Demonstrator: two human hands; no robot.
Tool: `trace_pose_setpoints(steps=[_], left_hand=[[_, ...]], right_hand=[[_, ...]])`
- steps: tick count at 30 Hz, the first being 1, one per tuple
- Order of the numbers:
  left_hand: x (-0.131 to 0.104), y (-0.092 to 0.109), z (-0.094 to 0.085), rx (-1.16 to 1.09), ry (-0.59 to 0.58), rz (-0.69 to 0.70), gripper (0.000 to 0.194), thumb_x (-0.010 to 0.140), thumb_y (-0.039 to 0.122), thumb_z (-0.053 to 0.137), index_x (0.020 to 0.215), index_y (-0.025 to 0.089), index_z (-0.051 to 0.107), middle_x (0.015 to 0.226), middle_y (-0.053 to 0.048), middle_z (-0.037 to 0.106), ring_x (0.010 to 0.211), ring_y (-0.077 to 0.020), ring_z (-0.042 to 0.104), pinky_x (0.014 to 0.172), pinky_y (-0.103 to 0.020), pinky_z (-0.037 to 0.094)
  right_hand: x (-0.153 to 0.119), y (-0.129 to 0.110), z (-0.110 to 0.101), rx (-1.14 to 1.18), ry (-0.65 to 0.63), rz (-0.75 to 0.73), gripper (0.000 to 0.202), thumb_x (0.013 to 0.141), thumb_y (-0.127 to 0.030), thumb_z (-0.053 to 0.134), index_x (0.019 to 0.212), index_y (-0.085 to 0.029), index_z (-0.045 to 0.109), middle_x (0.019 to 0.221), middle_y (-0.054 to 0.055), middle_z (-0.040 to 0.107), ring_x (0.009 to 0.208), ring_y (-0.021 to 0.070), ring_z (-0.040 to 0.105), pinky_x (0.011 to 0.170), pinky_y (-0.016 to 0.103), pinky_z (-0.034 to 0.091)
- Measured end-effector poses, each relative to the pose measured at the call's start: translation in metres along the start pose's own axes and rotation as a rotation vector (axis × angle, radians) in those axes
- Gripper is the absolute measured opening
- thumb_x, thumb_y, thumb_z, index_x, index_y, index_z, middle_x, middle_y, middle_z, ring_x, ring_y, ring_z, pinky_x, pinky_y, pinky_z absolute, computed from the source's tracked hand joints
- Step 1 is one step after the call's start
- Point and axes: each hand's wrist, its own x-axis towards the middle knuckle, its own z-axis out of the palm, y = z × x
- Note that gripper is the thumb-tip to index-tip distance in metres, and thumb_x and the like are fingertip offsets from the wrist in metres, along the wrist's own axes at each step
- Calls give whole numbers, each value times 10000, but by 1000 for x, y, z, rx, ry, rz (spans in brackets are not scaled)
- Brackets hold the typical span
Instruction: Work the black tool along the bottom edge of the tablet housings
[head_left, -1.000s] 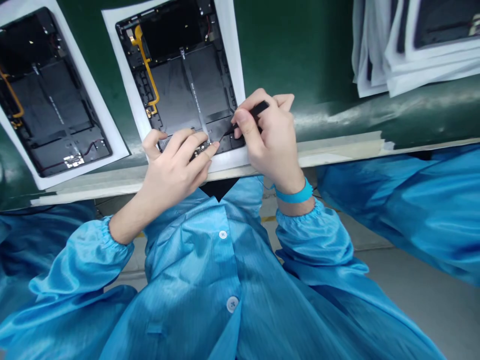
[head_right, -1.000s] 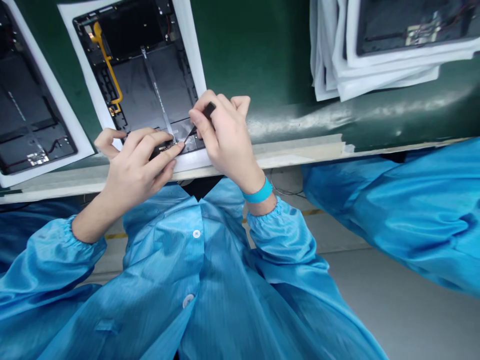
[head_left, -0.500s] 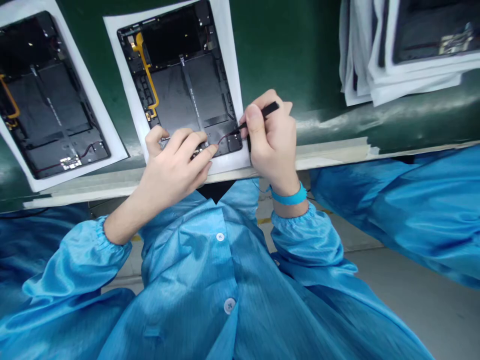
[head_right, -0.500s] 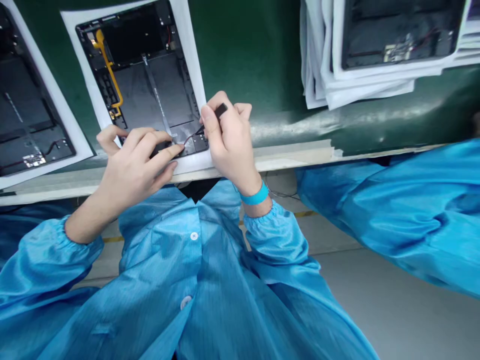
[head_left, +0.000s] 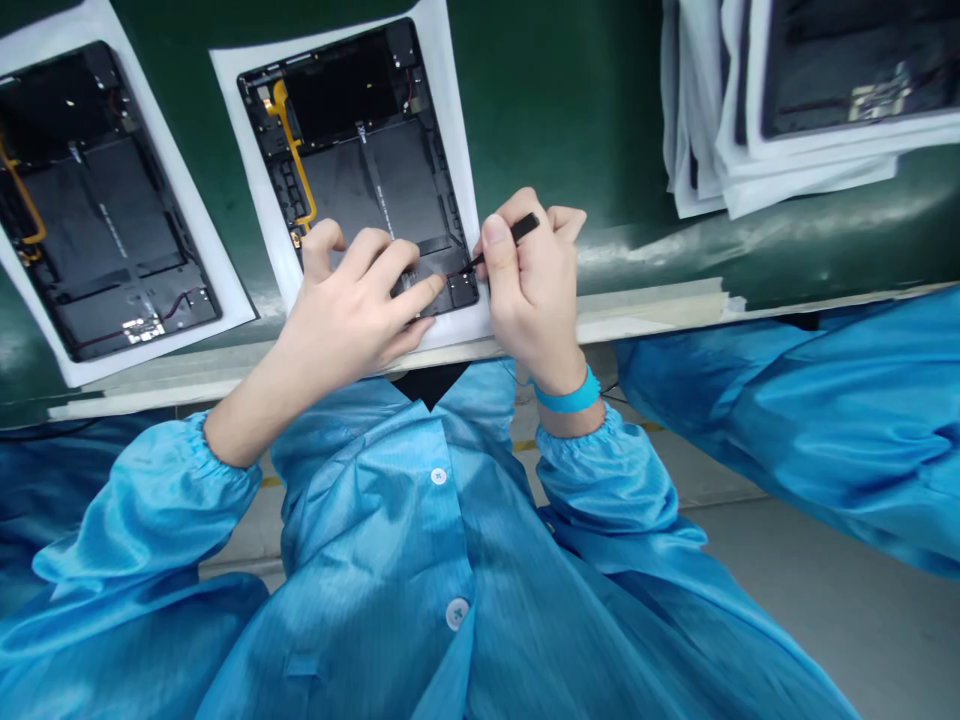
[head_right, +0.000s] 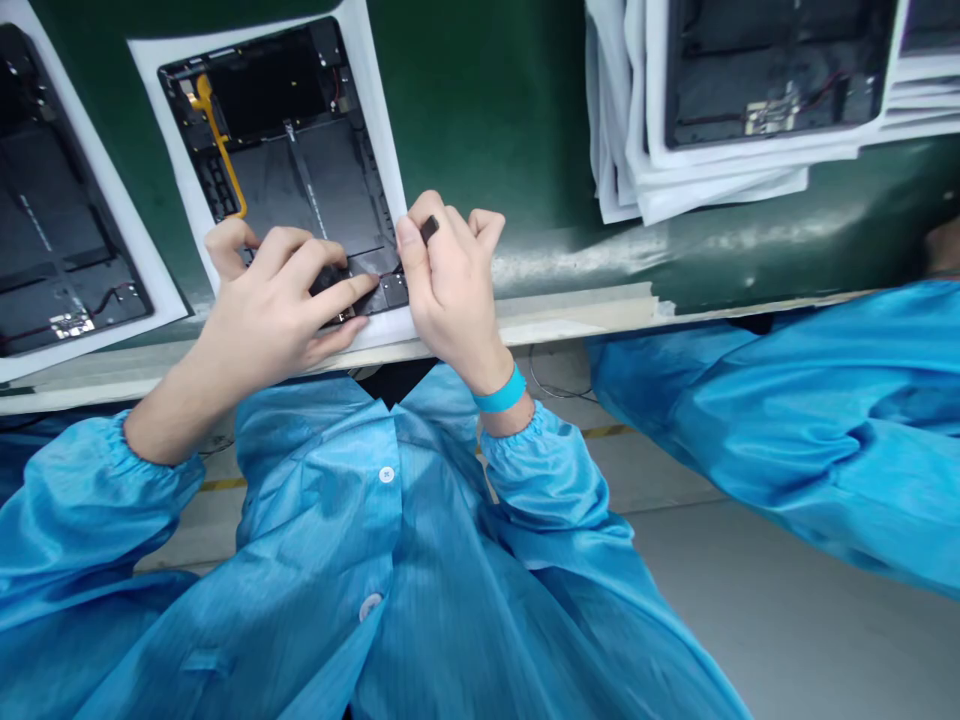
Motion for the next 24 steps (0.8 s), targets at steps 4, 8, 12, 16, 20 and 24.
trace_pose_setpoints(steps=[4, 8, 12, 16, 20, 24], left_hand=[[0, -7, -1, -29, -20, 25, 295, 1144, 385, 620, 1386, 268, 742, 1386, -156, 735, 1318, -412, 677, 1110, -684, 468], [-2, -11, 2, -94, -8, 8, 286, 1122, 394, 661, 1386, 316, 739, 1420, -125, 716, 1408, -421, 628, 1173, -720, 425], [-1, -11, 3, -120, 7, -1, 278, 1110, 424, 687, 1372, 361, 753, 1563, -103, 661, 1558, -464, 523, 1208, -764, 386], [2, -12, 3, -135, -12, 11, 267, 1130, 427, 661, 1357, 332, 767, 1604, -119, 645, 1595, -457, 513, 1238, -753, 381], [3, -14, 4, -152, -31, 17, 286, 1150, 438, 632, 1377, 321, 762, 1559, -124, 679, 1553, -431, 574, 1263, -751, 364], [2, -15, 5, -172, -36, 12, 286, 1144, 417, 648, 1389, 326, 764, 1570, -124, 678, 1557, -439, 574, 1289, -766, 327]], right_hand=[[1, 2, -2, 43, -23, -27, 541, 1207, -634, 286, 954, -291, 619, 944, 36, 722, 987, 274, 702, 1130, 612, 509], [2, 5, -1, 95, -62, -42, 509, 1209, -619, 333, 973, -307, 659, 902, 13, 722, 986, 268, 730, 1167, 622, 503], [2, 8, -1, 111, -81, -50, 501, 1209, -615, 345, 981, -313, 672, 903, 9, 734, 967, 265, 746, 1181, 628, 505], [3, 8, -1, 104, -86, -49, 502, 1209, -613, 340, 979, -312, 669, 905, 12, 740, 977, 269, 745, 1197, 625, 495], [2, 7, -2, 106, -90, -37, 499, 1211, -606, 337, 979, -311, 667, 921, 16, 745, 1011, 275, 742, 1207, 627, 486], [1, 6, -2, 103, -96, -24, 504, 1212, -608, 322, 989, -308, 661, 943, 19, 744, 1047, 277, 734, 1223, 629, 473]])
